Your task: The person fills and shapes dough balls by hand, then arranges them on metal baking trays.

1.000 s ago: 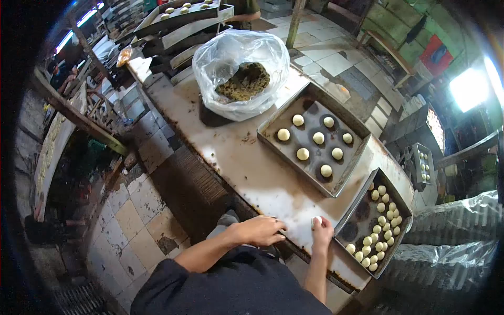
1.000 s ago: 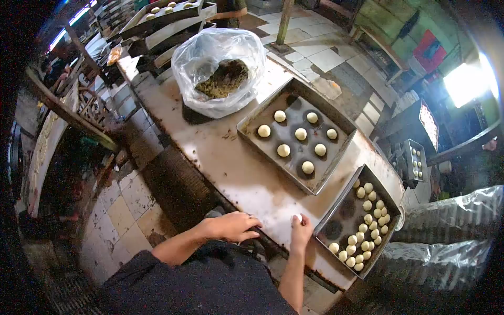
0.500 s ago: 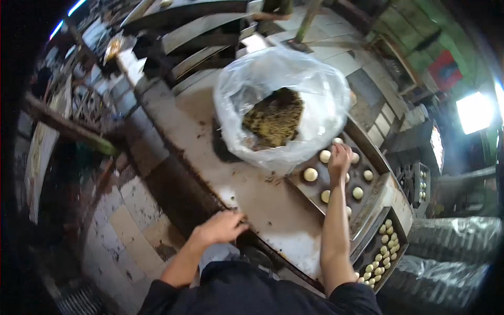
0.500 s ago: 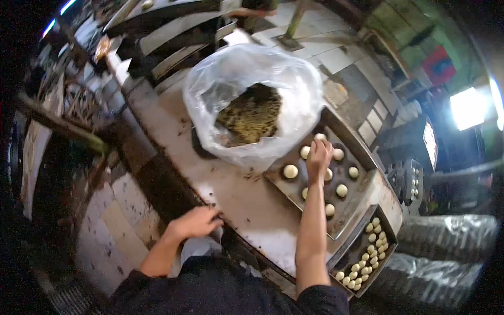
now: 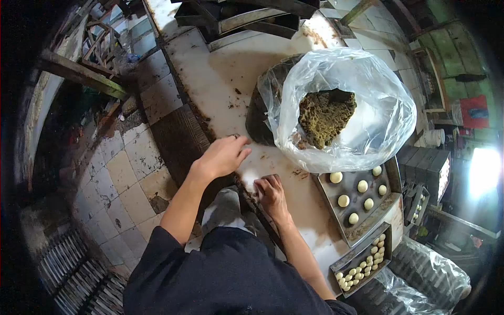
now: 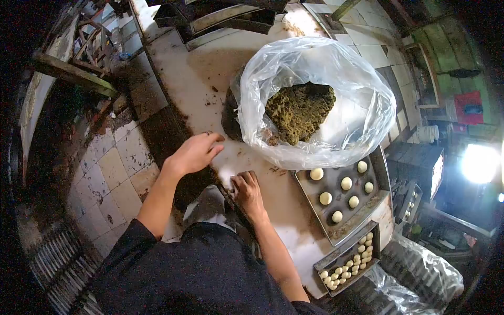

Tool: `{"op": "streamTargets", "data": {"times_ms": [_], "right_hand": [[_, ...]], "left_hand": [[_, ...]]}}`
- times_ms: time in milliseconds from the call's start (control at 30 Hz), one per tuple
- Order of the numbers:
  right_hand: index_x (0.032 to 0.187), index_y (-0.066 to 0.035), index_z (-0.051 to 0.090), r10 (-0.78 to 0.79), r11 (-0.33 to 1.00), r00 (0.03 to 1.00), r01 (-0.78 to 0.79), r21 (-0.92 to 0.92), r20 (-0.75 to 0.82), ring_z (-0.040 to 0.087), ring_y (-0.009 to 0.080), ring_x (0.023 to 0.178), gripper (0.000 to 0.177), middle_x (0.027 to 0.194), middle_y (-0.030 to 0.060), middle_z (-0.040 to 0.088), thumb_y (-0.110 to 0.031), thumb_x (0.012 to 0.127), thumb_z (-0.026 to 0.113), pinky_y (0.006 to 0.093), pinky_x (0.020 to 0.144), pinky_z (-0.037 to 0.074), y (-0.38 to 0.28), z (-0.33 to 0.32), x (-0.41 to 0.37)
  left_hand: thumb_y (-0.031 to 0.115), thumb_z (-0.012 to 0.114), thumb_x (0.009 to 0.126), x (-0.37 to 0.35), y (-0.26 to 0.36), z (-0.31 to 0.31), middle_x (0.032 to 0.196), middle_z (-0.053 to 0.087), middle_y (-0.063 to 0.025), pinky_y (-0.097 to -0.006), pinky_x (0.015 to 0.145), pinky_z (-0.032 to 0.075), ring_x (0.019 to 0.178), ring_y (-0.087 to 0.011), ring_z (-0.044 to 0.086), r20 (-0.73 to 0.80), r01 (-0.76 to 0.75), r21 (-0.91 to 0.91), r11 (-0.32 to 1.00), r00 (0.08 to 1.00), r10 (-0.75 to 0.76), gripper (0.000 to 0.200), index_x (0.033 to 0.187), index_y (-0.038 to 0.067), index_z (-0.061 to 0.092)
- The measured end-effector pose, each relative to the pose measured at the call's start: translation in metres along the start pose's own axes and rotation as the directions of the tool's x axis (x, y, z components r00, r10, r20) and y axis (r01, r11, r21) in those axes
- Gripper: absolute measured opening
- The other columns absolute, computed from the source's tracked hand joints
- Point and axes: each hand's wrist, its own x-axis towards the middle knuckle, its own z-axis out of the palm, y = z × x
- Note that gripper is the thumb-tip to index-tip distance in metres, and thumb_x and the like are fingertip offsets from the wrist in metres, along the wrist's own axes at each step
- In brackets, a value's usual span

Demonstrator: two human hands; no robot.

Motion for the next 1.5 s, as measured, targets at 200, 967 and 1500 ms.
{"op": "streamTargets", "data": {"times_ms": [200, 967, 1500], "right_hand": [[0.1, 0.001, 0.076, 0.436, 0.876, 0.9, -0.42, 0.239, -0.015, 0.072, 0.0317, 0.086, 0.013, 0.093, 0.0177, 0.073, -0.001, 0.087, 0.075, 0.0389, 0.08, 0.056, 0.029, -0.038, -0.027], [0.097, -0.003, 0.075, 0.074, 0.995, 0.976, -0.059, 0.075, -0.203, 0.067, 0.0384, 0.098, 0.01, 0.099, 0.0172, 0.073, -0.006, 0.088, 0.072, 0.0449, 0.088, 0.054, 0.048, -0.062, -0.16], [0.102, -0.001, 0.067, 0.007, 0.999, 0.989, 0.001, -0.052, 0.151, 0.062, 0.0391, 0.097, 0.018, 0.1, 0.0177, 0.063, -0.016, 0.092, 0.072, 0.0486, 0.086, 0.053, -0.003, -0.01, -0.069]], "left_hand": [[0.033, 0.057, 0.104, -0.022, 0.017, 0.036, 0.109, 0.071, -0.0247, -0.0527, 0.095, 0.051, 0.107, -0.0443, 0.066, 0.08, -0.015, 0.002, 1.0, 0.997, 0.015, 0.039, 0.123, 0.0, 0.065], [0.029, 0.062, 0.104, -0.254, 0.13, 0.146, 0.124, 0.07, -0.0213, -0.0426, 0.098, 0.055, 0.114, -0.034, 0.068, 0.163, 0.273, -0.139, 0.952, 0.954, -0.25, 0.038, 0.126, -0.001, 0.064], [0.026, 0.055, 0.104, -0.061, 0.032, 0.035, 0.11, 0.072, -0.0258, -0.0494, 0.095, 0.052, 0.107, -0.0445, 0.067, 0.034, 0.119, -0.115, 0.986, 0.993, -0.116, 0.032, 0.119, -0.001, 0.066]]}}
